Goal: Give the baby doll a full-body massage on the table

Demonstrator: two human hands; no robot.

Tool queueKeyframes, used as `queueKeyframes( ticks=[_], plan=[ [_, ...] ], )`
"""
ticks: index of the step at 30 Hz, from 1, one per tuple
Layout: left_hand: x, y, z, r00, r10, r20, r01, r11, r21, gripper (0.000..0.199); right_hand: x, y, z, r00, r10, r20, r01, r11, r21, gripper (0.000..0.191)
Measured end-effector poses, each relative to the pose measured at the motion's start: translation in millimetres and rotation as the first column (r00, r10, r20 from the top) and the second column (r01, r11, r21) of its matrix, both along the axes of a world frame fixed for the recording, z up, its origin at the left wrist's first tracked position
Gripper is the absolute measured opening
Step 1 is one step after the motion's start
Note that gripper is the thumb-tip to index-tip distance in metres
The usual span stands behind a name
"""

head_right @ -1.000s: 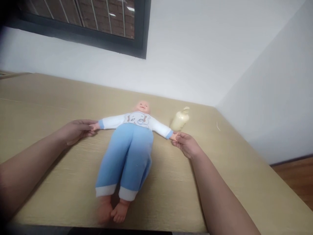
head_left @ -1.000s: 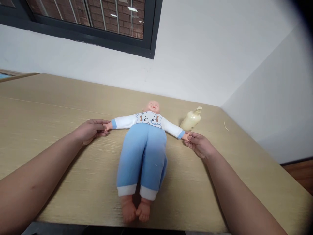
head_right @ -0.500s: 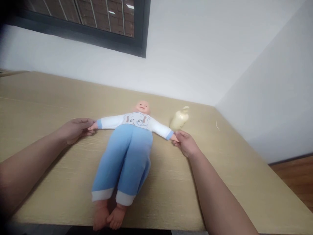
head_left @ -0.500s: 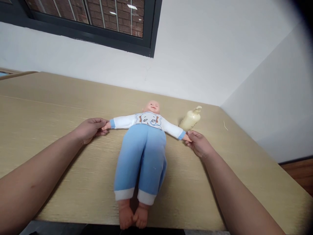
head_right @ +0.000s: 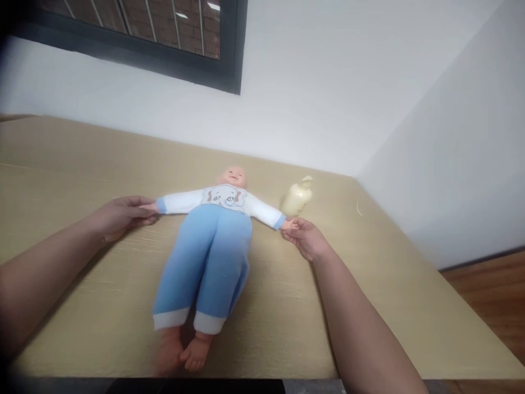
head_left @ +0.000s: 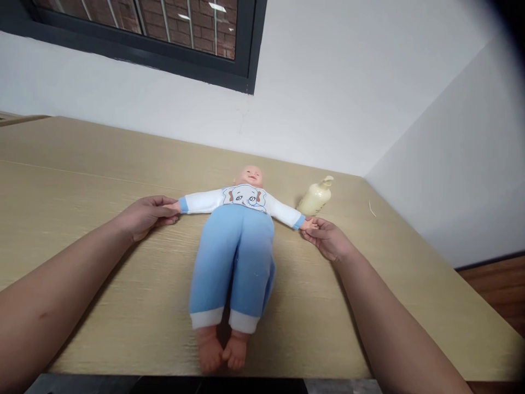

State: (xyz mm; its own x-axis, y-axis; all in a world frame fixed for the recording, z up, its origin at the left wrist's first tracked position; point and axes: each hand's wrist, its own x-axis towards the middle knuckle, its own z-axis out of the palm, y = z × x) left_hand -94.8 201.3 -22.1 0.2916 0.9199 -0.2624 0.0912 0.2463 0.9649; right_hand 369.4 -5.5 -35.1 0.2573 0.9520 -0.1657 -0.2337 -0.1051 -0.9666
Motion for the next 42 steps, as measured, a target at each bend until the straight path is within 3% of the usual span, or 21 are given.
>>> queueKeyframes(
  ticks=[4, 11, 14, 23, 30, 37, 42],
  plan=[
    [1.3, -0.3, 0.0, 0.998, -0.011, -0.068, 0.013, 0.999, 0.036, 0.046, -5.4, 1.3, 2.0, 0.998, 0.009, 0.069, -0.011, 0.999, 0.030, 0.031],
    [4.9, -1.1, -0.5, 0.999, 0.021, -0.042, -0.019, 0.999, 0.044, 0.026, -8.6, 6.1, 3.4, 0.983, -0.170, 0.067, 0.171, 0.985, -0.011, 0.040],
    [4.7, -0.2, 0.3, 0.998, 0.052, -0.037, -0.050, 0.998, 0.029, 0.031, -6.8, 7.7, 1.1, 0.982, -0.184, 0.043, 0.185, 0.983, -0.008, 0.036],
    [1.2, 1.9, -1.8, 0.999, 0.043, -0.026, -0.043, 0.999, -0.010, 0.056, 5.1, -1.5, -2.0, 0.998, 0.004, -0.056, -0.004, 1.000, 0.005, 0.030],
    [5.6, -1.8, -0.9, 0.999, -0.004, -0.040, 0.005, 0.999, 0.047, 0.054, -3.6, -0.3, 1.6, 1.000, -0.012, 0.000, 0.012, 1.000, 0.023, 0.039],
    [2.5, 0.2, -3.8, 0.998, -0.030, -0.056, 0.033, 0.997, 0.064, 0.033, -9.0, 5.5, -3.1, 0.986, -0.139, 0.095, 0.138, 0.990, 0.013, 0.039],
    [7.8, -2.4, -2.2, 0.991, 0.096, -0.096, -0.091, 0.994, 0.058, 0.014, -5.9, 9.5, -7.1, 0.981, -0.187, 0.048, 0.187, 0.982, 0.014, 0.033]
  ],
)
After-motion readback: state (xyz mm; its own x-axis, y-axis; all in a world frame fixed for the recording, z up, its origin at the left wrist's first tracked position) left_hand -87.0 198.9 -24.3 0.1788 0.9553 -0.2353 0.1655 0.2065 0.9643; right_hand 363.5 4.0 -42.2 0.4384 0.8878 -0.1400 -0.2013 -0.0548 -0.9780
